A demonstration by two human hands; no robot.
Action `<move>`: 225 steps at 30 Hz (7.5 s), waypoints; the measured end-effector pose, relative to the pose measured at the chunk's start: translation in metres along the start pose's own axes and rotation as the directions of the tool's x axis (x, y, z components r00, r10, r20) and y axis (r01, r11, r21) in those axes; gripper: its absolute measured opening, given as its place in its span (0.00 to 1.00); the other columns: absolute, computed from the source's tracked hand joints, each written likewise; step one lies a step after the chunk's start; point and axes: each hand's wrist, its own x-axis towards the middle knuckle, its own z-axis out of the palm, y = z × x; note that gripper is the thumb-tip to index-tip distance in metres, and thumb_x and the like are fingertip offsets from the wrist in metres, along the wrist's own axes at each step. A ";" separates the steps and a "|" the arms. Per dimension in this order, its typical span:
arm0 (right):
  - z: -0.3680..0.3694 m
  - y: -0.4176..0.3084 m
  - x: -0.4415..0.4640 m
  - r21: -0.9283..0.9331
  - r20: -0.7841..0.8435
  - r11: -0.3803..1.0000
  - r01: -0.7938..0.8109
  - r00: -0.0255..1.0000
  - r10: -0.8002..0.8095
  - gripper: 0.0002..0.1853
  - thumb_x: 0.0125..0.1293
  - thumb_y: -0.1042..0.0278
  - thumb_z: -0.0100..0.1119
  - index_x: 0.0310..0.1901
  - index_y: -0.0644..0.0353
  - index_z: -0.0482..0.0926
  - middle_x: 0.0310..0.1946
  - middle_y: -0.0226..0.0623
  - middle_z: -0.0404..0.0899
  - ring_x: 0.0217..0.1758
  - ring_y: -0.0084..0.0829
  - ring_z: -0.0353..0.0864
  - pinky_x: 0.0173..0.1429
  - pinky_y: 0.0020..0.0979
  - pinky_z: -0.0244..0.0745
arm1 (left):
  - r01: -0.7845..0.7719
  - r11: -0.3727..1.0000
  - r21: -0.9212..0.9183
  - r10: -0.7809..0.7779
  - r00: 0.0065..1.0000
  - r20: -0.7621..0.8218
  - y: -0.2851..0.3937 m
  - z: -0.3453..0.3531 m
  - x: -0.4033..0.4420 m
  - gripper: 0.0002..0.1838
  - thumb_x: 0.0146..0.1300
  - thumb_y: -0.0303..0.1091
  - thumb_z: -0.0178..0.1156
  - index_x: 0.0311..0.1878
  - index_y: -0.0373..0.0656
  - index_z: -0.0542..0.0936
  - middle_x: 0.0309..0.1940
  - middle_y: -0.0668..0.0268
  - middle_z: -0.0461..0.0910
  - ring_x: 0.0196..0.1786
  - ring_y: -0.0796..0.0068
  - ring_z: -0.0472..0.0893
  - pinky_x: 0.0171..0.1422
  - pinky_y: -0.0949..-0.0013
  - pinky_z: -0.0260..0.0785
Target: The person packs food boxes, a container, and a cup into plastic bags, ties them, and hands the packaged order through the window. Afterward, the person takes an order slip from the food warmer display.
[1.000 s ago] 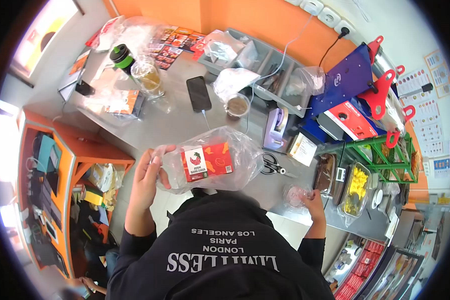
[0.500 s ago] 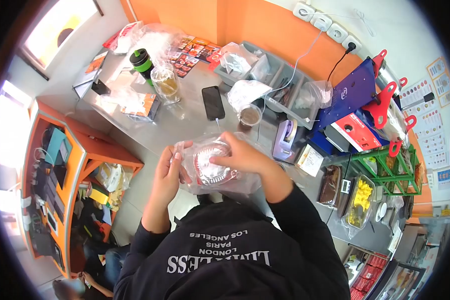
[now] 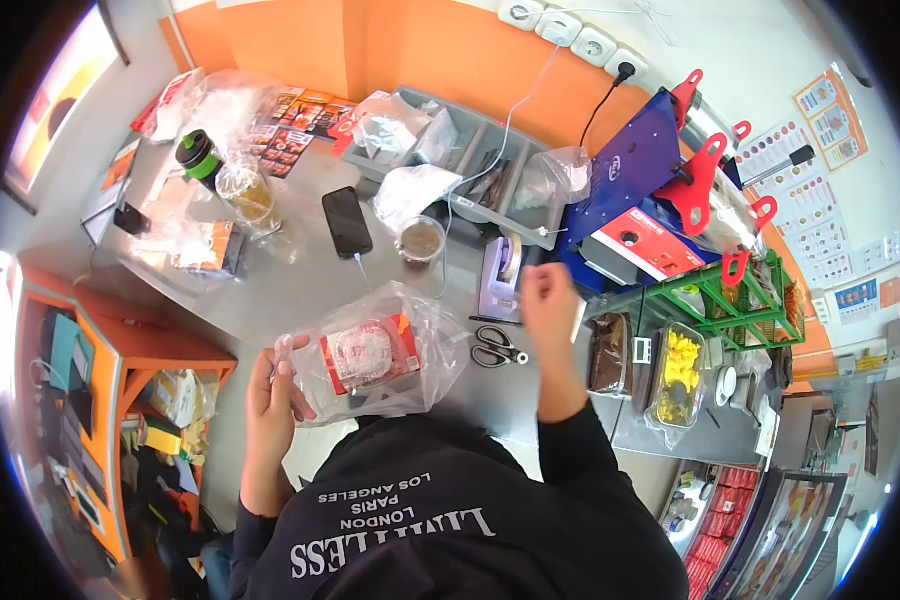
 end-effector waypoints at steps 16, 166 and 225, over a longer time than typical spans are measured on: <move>-0.033 -0.009 -0.016 -0.100 0.327 0.988 0.117 0.942 -0.079 0.50 0.49 0.47 0.75 0.72 0.50 0.61 0.61 0.55 0.62 0.64 0.52 0.68 0.69 0.46 0.65 | 0.027 0.999 -0.020 -0.026 0.998 0.061 -0.008 -0.007 0.004 0.16 0.79 0.36 0.40 0.55 0.35 0.72 0.53 0.61 0.79 0.19 0.84 0.75 0.22 0.80 0.64; 0.140 -0.095 -0.066 0.534 0.601 0.785 0.313 0.513 -0.613 0.13 0.57 0.73 0.64 0.44 0.63 0.82 0.38 0.44 0.85 0.42 0.42 0.86 0.46 0.37 0.77 | -0.373 0.890 0.261 0.310 0.916 0.253 -0.021 -0.001 0.067 0.33 0.48 0.30 0.76 0.58 0.41 0.72 0.56 0.57 0.73 0.59 0.56 0.74 0.60 0.61 0.70; 0.130 -0.146 -0.040 0.559 -0.778 0.151 0.815 0.579 -0.243 0.36 0.71 0.46 0.56 0.71 0.54 0.53 0.71 0.44 0.49 0.70 0.48 0.61 0.65 0.48 0.76 | -0.476 0.314 0.822 0.642 0.744 0.185 0.280 0.040 0.042 0.23 0.65 0.46 0.65 0.54 0.38 0.80 0.44 0.63 0.83 0.45 0.69 0.80 0.52 0.67 0.71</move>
